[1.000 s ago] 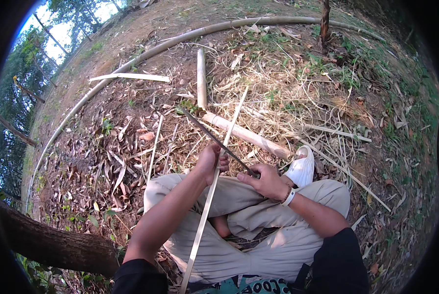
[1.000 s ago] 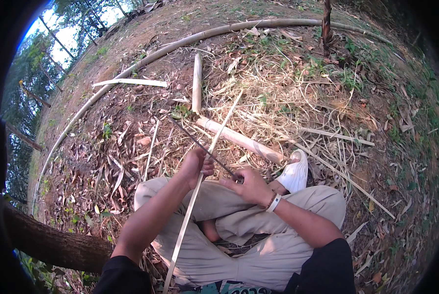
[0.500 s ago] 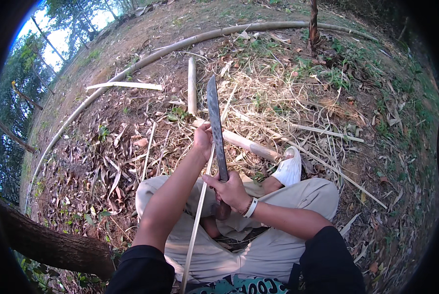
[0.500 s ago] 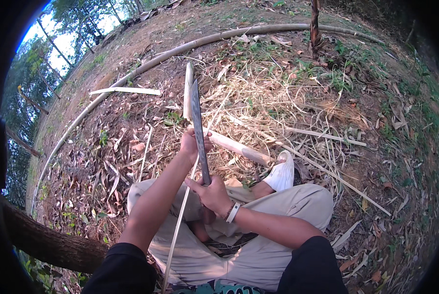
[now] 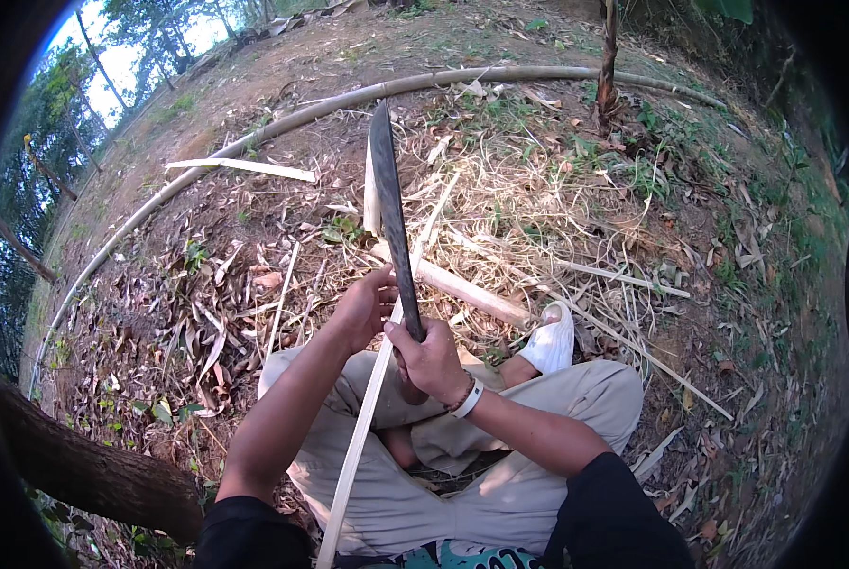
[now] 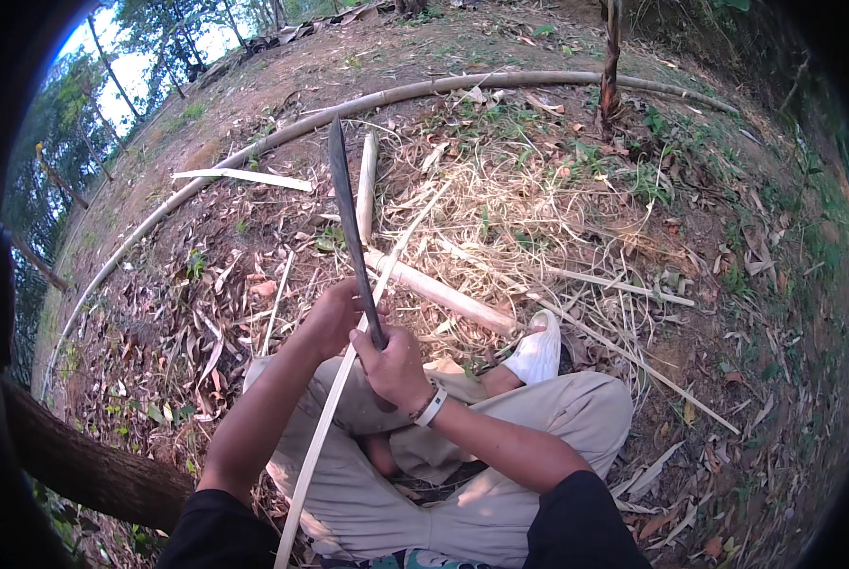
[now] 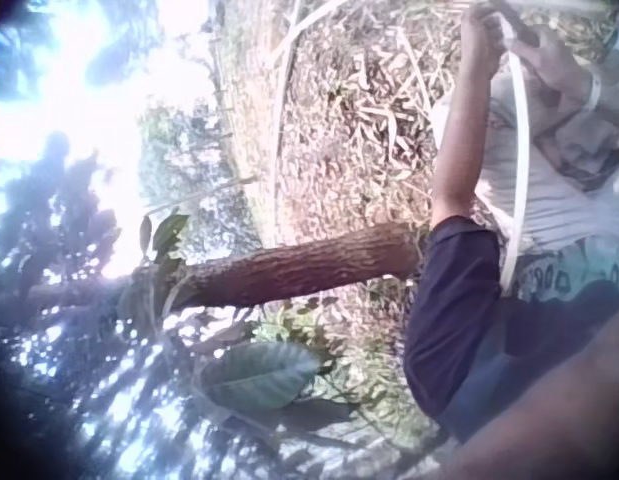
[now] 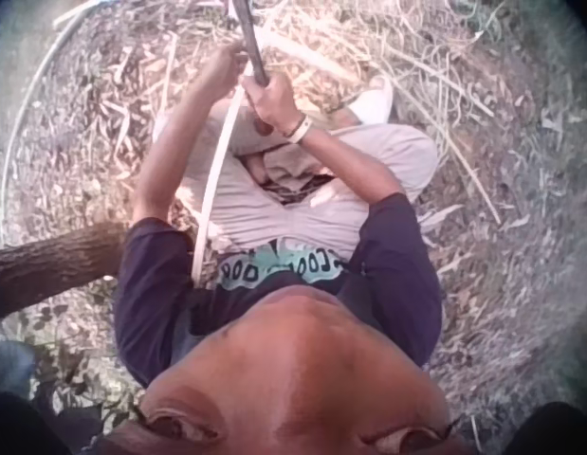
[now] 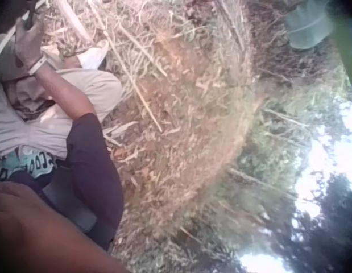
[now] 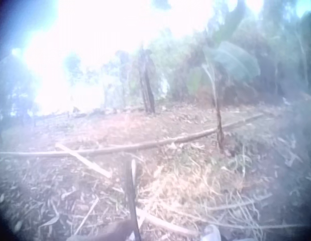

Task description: The person sits on the ground and uses a machete to shave and smooth a long, thin bamboo stick. They repeatedly scrape the blade along the stick's length to remove the outer layer and refine its shape.

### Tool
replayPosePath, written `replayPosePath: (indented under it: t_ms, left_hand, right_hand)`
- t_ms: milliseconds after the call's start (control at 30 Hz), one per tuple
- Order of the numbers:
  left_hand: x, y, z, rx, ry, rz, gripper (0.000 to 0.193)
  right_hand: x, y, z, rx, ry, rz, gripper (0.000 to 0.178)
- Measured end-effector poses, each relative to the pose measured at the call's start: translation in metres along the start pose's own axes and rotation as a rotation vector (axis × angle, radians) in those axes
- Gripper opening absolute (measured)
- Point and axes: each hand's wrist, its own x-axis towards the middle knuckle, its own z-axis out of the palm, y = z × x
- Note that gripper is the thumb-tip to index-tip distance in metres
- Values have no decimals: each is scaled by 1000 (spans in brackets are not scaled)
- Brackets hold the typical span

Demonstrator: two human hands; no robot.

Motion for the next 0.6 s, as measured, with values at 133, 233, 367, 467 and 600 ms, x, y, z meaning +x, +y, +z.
replayPosePath:
  t_ms: [133, 233, 367, 467, 600]
  left_hand:
    - [-76, -23, -1, 85, -59, -193, 43]
    - [-134, -39, 16, -56, -44, -197, 43]
    - [-185, -64, 19, -280, -23, -111, 41]
    - [-208, -59, 28, -421, 34, -129, 39]
    - [-223, -75, 9, -449, -153, -139, 38]
  right_hand:
    - [32, 19, -22, -167, 225, -14, 40]
    - [35, 36, -26, -205, 228, -2, 37]
    - [34, 18, -19, -302, 147, -41, 41]
    - [31, 3, -26, -575, 51, -133, 42]
    - [33, 0, -26, -614, -26, -160, 41]
